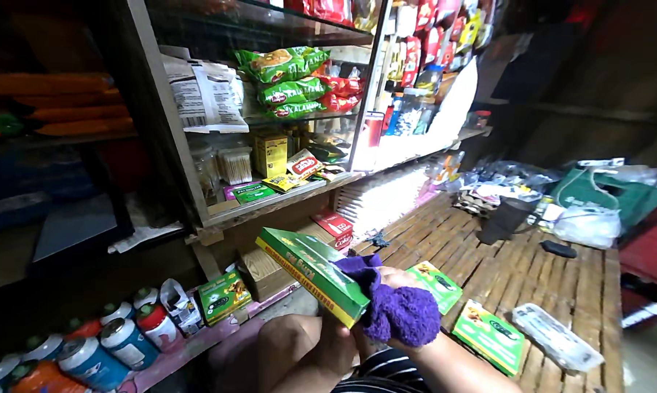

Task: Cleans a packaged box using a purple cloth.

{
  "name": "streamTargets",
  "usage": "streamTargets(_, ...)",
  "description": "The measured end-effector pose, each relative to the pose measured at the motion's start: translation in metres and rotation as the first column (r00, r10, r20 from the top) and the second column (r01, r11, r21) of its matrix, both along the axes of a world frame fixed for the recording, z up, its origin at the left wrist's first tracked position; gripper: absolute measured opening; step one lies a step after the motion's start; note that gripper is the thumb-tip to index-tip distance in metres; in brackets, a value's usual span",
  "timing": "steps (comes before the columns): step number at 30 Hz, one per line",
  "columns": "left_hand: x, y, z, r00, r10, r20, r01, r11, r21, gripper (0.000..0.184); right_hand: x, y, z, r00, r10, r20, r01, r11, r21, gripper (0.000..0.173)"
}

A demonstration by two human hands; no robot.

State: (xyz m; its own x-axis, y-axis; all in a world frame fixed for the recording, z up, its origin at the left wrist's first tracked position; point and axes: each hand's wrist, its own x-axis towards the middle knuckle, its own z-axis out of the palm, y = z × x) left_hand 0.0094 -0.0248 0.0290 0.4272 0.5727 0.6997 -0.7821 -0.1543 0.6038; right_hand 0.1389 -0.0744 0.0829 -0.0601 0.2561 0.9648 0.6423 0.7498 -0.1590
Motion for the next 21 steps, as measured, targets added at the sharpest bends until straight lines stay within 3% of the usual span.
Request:
streamTargets(2,-0.014,-0.006,0.012,0.987,0.075,-0.143,-0.077,0.997,-0.007,0.049,0.000,0.003,-0.006,0.998,0.015,0.058,-0.016,1.000,0.012,0.023)
streamTargets(5,-0.025,-0.012,0.031,0.832,0.403,-0.381,-0.337,0.913,0.229,0.018,-0.003,0.005,-0.015,0.996,-0.020,0.084,0.019,1.000,0.011,0.027)
streamTargets(8,-0.025,-0.009,0.029,0.813,0.425,-0.398,-0.344,0.902,0.262,0.015,-0.008,0.007,-0.019,0.999,0.029,0.046,-0.028,0.999,-0.023,0.029)
streamTargets(10,-0.025,-0.006,0.025,0.874,0.353,-0.335,-0.301,0.933,0.198,0.023,-0.013,0.006,-0.018,0.997,0.081,0.011,-0.080,0.996,-0.048,0.030)
streamTargets(12,-0.021,-0.005,0.024,0.964,0.163,-0.209,-0.166,0.986,0.004,0.050,-0.016,0.005,-0.018,0.996,0.092,-0.004,-0.092,0.993,-0.071,0.034)
streamTargets(13,-0.020,-0.006,0.025,0.984,0.079,-0.157,-0.093,0.992,-0.080,0.054,-0.017,0.005,-0.019,0.994,0.106,-0.009,-0.106,0.991,-0.084,0.035)
streamTargets(15,-0.018,-0.007,0.028,0.995,0.009,-0.101,-0.025,0.986,-0.167,0.053,-0.018,0.005,-0.019,0.993,0.116,-0.017,-0.117,0.987,-0.110,0.038)
streamTargets(21,-0.015,-0.005,0.029,0.997,-0.079,-0.001,0.077,0.979,-0.191,0.045,-0.018,0.005,-0.015,0.986,0.162,-0.024,-0.164,0.975,-0.150,0.046)
